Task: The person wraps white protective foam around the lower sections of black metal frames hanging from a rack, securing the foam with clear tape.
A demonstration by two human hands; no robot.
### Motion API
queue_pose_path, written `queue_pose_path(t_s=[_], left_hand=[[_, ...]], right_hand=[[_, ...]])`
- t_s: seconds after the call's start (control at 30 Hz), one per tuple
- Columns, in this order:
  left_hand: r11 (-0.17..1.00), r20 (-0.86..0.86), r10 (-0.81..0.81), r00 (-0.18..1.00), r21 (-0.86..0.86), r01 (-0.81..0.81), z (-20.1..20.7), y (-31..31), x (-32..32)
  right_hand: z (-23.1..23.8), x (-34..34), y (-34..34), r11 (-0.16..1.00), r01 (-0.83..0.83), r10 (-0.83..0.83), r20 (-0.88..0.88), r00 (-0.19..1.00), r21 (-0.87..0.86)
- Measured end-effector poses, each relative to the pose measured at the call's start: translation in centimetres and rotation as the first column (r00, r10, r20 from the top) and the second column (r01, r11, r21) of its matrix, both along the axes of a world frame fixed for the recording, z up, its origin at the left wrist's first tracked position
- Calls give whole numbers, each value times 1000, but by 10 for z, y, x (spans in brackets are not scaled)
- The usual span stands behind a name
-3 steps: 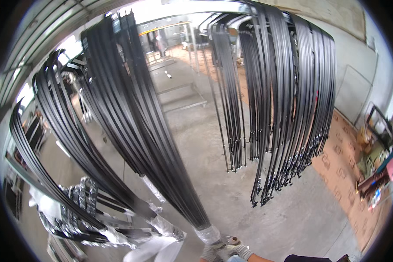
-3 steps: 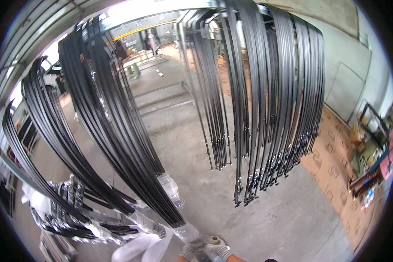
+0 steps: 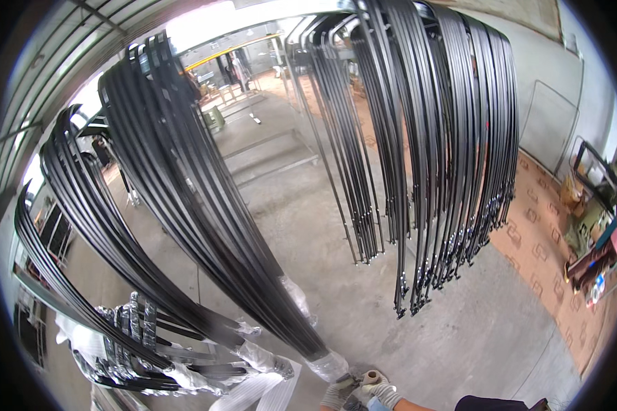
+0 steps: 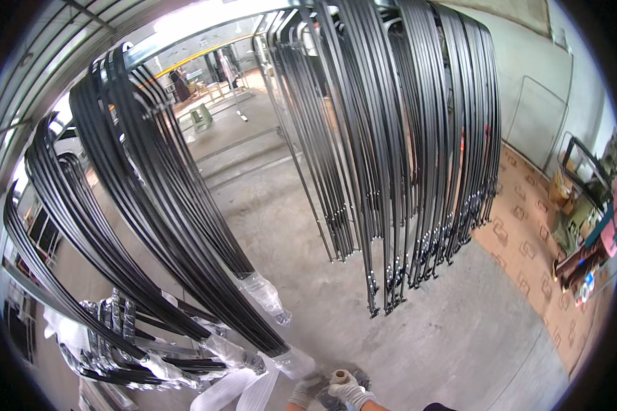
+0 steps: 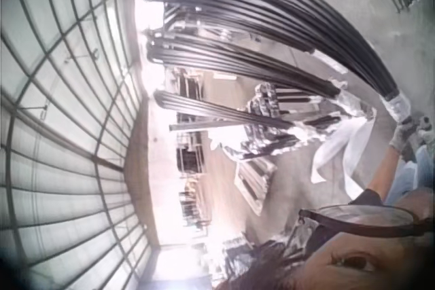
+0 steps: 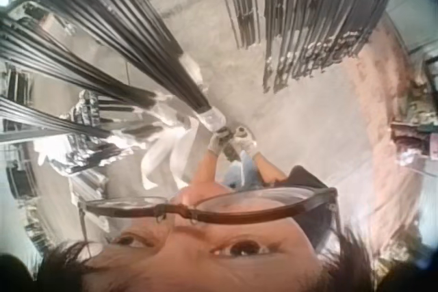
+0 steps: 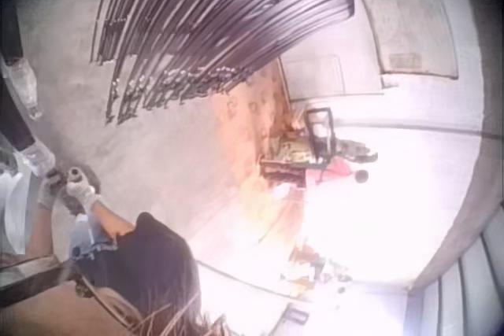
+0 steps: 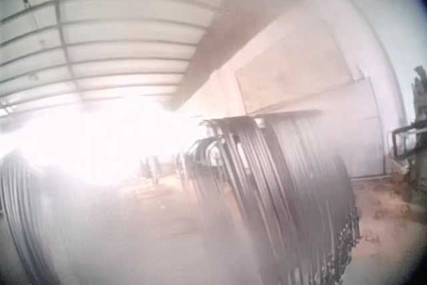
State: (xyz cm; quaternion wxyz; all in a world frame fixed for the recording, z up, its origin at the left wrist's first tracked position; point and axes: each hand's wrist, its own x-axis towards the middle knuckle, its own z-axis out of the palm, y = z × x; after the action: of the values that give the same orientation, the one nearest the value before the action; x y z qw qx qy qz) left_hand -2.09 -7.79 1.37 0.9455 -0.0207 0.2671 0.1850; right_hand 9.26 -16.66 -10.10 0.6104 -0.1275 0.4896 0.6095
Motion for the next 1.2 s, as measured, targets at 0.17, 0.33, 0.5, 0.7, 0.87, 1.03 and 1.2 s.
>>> queue_pose_path(t_s=[0.17, 0.33, 0.5, 0.7, 0.87, 1.03, 1.2], left_hand=[[920, -13, 141, 990, 371, -126, 41, -4, 15], [968, -20, 135, 991, 215, -128, 75, 1, 28], [937, 79, 66, 995, 339, -89, 48, -1, 18], [958, -75, 147, 986, 261, -122, 66, 16, 41], [948, -194, 254, 947, 244, -204, 62, 32, 27], [947, -293, 277, 915, 244, -209, 61, 46, 27], [947, -392, 289, 873, 253, -200, 31, 49, 20]], right_hand=[[187, 8, 16, 850, -457, 386, 901, 200, -262], [206, 4, 19, 892, -362, 386, 873, 298, -270], [218, -3, 17, 909, -349, 371, 824, 428, -227], [190, -21, 48, 954, -270, 184, 965, 185, -130], [330, 10, 50, 693, -708, 66, 966, 250, 136], [498, 44, 56, 466, -803, -299, 920, 253, 372], [473, 67, 30, 616, -769, -187, 980, 69, 171]])
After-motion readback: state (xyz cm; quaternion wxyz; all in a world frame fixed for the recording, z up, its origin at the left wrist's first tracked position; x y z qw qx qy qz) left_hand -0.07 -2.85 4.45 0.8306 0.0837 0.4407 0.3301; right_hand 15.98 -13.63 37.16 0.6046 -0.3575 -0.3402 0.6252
